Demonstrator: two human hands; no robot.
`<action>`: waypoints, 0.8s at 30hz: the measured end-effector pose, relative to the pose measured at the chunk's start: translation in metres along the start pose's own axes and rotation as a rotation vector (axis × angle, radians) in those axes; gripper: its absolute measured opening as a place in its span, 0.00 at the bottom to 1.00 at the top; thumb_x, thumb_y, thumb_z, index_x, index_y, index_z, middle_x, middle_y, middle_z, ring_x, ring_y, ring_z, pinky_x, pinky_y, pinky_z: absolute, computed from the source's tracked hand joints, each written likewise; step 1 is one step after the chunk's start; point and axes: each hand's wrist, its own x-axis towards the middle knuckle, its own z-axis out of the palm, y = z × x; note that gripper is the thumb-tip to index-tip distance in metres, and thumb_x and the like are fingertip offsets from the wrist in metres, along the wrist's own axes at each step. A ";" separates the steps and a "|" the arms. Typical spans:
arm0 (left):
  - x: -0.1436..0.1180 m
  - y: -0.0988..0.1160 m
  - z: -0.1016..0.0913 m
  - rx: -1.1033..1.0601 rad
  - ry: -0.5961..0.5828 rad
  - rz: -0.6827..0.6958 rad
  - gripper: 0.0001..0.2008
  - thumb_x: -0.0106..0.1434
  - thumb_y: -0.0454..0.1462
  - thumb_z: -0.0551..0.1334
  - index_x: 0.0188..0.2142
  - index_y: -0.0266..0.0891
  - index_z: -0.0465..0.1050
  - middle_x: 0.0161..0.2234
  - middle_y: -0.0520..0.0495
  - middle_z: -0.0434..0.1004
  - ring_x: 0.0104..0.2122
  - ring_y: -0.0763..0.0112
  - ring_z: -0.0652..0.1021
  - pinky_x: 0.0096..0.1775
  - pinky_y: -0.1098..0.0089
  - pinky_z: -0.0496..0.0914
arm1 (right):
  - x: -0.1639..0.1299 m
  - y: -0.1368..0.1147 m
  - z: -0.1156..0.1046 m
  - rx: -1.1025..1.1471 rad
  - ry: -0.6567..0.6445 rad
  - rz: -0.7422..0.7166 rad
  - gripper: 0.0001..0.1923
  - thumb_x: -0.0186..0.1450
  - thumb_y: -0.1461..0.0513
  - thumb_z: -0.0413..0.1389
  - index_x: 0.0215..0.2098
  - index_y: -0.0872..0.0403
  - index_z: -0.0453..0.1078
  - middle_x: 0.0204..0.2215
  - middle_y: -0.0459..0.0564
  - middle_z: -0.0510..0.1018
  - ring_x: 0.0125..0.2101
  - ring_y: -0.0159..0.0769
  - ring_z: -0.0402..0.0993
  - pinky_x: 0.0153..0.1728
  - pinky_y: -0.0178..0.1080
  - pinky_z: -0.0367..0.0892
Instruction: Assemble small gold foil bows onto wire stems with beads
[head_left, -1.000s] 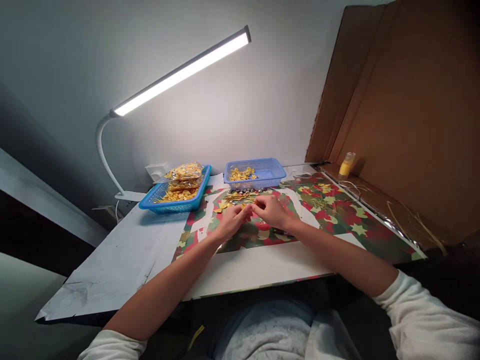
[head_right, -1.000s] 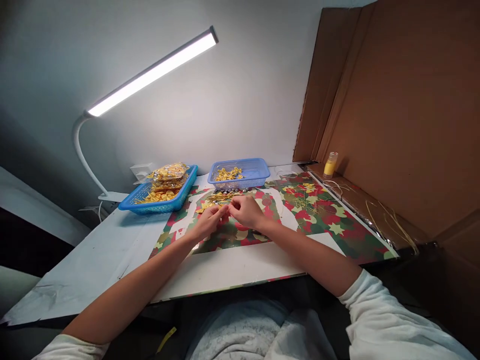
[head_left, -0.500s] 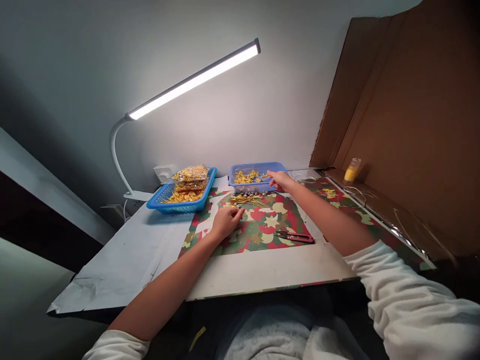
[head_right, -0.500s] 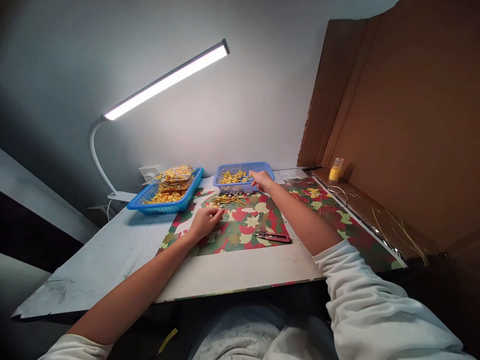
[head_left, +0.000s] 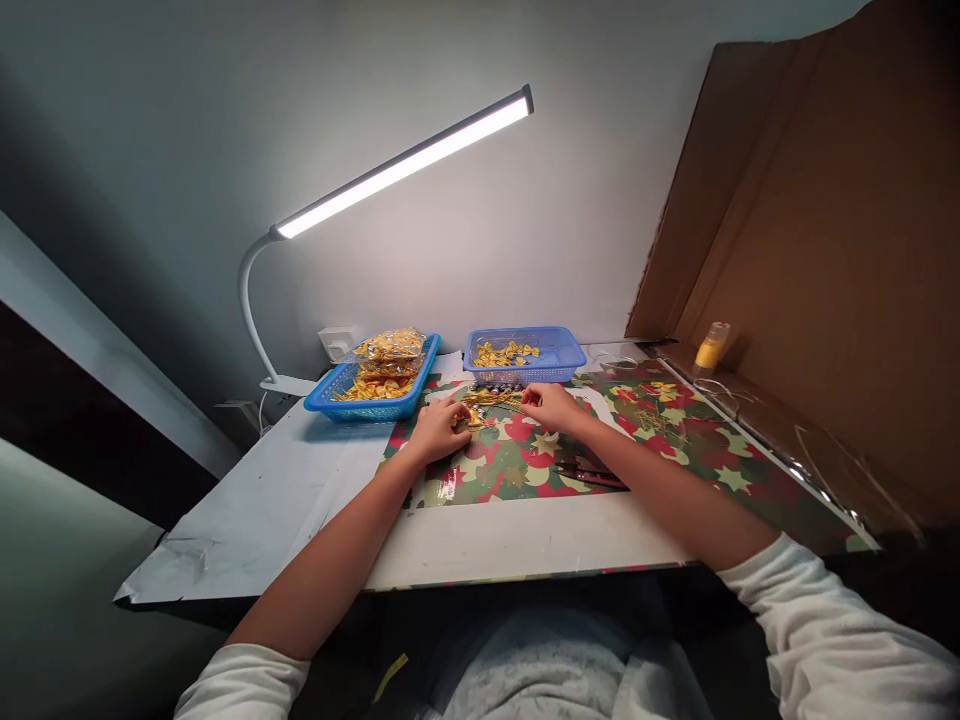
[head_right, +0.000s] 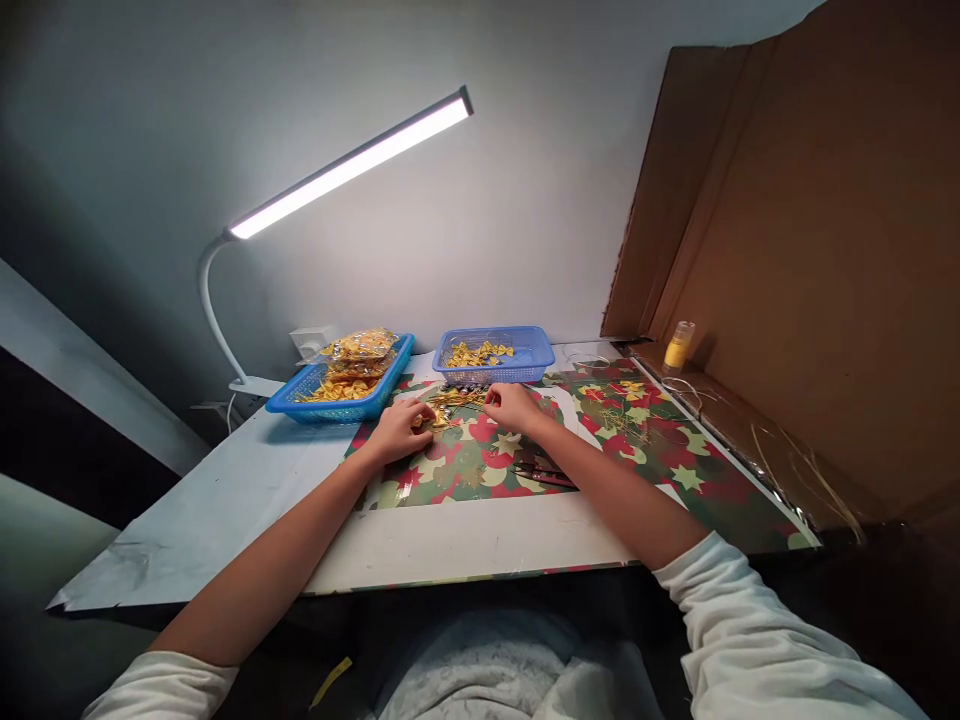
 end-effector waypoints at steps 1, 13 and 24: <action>0.000 0.000 0.000 -0.010 0.000 0.011 0.10 0.52 0.37 0.60 0.36 0.41 0.73 0.41 0.43 0.75 0.44 0.56 0.72 0.44 0.61 0.63 | -0.001 -0.003 0.002 -0.012 -0.008 -0.013 0.03 0.57 0.63 0.57 0.29 0.56 0.71 0.28 0.49 0.77 0.28 0.32 0.69 0.26 0.32 0.57; 0.001 -0.009 0.005 -0.020 0.079 -0.007 0.14 0.55 0.35 0.58 0.42 0.40 0.74 0.43 0.43 0.73 0.47 0.58 0.70 0.47 0.61 0.65 | 0.013 -0.050 0.048 -0.185 -0.099 -0.033 0.06 0.60 0.62 0.57 0.28 0.56 0.73 0.34 0.55 0.79 0.36 0.40 0.72 0.35 0.37 0.60; -0.001 0.004 0.001 -0.186 0.102 0.050 0.17 0.55 0.41 0.62 0.44 0.43 0.75 0.47 0.43 0.72 0.51 0.54 0.68 0.53 0.55 0.61 | 0.007 -0.033 0.016 0.424 -0.042 -0.105 0.12 0.57 0.55 0.58 0.28 0.58 0.72 0.26 0.49 0.76 0.27 0.32 0.68 0.28 0.34 0.61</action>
